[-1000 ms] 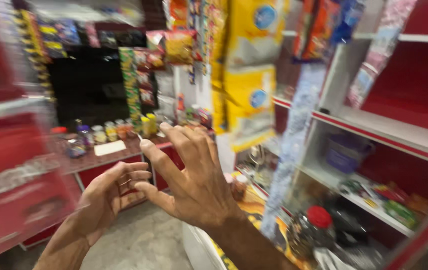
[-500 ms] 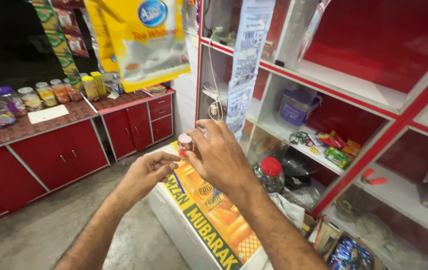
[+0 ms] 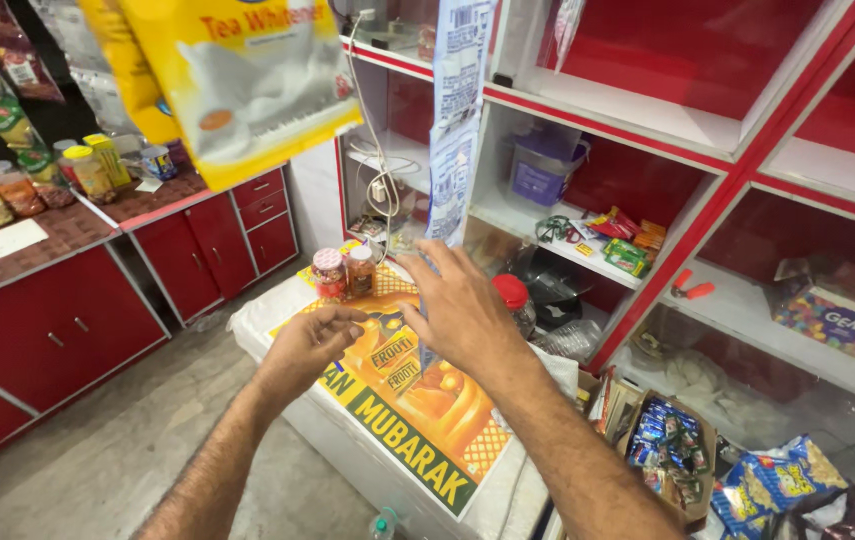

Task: The person organizes snack packets on a display rack and then refills a clear plastic jar with individually wrapped candies. The person hangs a display sheet of red snack packets on a metal rod and then pours orange candies from a larger container into a smaller jar.

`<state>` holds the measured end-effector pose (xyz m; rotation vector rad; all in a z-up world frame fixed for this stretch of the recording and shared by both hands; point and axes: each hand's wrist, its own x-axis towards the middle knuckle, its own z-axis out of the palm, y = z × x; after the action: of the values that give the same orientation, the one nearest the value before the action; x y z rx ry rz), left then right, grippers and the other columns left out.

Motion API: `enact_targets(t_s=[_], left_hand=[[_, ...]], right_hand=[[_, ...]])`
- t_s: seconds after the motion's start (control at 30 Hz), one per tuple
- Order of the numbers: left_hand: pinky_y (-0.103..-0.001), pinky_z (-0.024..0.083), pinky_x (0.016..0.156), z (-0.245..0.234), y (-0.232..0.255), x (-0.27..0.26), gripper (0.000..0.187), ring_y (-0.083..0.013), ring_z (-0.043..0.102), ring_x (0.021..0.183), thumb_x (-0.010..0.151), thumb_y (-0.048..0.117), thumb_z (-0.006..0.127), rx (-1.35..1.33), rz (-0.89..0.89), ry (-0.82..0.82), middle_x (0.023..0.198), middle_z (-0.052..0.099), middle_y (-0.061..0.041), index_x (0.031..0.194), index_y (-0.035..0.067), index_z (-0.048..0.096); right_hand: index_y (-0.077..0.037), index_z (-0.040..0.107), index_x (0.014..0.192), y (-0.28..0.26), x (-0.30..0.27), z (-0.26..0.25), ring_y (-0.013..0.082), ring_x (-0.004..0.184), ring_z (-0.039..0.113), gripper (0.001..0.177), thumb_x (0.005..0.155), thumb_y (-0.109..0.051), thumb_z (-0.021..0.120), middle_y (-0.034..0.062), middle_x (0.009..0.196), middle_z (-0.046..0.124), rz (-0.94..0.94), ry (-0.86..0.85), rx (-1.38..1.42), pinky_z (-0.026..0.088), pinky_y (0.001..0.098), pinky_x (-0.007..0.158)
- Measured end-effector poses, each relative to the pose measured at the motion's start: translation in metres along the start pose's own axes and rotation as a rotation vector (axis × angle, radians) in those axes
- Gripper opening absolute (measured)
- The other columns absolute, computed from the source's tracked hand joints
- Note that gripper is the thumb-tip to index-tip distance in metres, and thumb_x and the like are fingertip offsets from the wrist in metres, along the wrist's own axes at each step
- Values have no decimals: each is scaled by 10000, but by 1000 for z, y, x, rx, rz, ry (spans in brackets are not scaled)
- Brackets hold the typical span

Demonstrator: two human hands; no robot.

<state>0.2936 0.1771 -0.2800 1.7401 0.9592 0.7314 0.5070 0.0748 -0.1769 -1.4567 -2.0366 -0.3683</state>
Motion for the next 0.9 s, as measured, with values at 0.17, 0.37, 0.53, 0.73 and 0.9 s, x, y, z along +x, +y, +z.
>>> enact_targets(t_s=[0.17,0.37,0.53,0.73,0.9], left_hand=[[-283,567,751,-4,-16,4,307,-87,649,792,934,232,692,64,75,12,927,780,-19,1208,102,737],[-288,574,806,12,-37,3,323,-109,711,881,924,183,712,73,126,5,925,768,-17,1238,106,702],[-296,611,819,35,-26,-2,424,-128,739,940,904,119,719,31,140,-29,1007,751,-38,1318,127,627],[-324,623,823,48,-6,-1,543,-164,684,1024,897,98,717,15,175,-52,1207,676,-90,1410,159,550],[-329,619,829,54,-4,3,556,-172,679,1048,902,96,708,4,185,-58,1259,650,-107,1423,158,524]], right_hand=[[-19,582,1345,-8,-4,13,391,1242,548,609,807,-216,791,196,1386,538,88,-26,19,472,478,1029],[-26,589,1334,-18,-28,27,406,1225,547,604,804,-223,800,203,1390,541,162,-77,-56,469,493,1024],[-30,584,1364,-20,-39,28,391,1229,546,626,815,-244,793,196,1389,541,196,-89,-17,460,488,1038],[-30,578,1352,-14,-51,29,368,1256,540,601,839,-262,787,179,1431,532,231,-106,-16,458,477,1051],[-46,535,1408,-7,-50,32,385,1284,534,663,828,-257,779,189,1471,498,223,-118,-34,460,482,1049]])
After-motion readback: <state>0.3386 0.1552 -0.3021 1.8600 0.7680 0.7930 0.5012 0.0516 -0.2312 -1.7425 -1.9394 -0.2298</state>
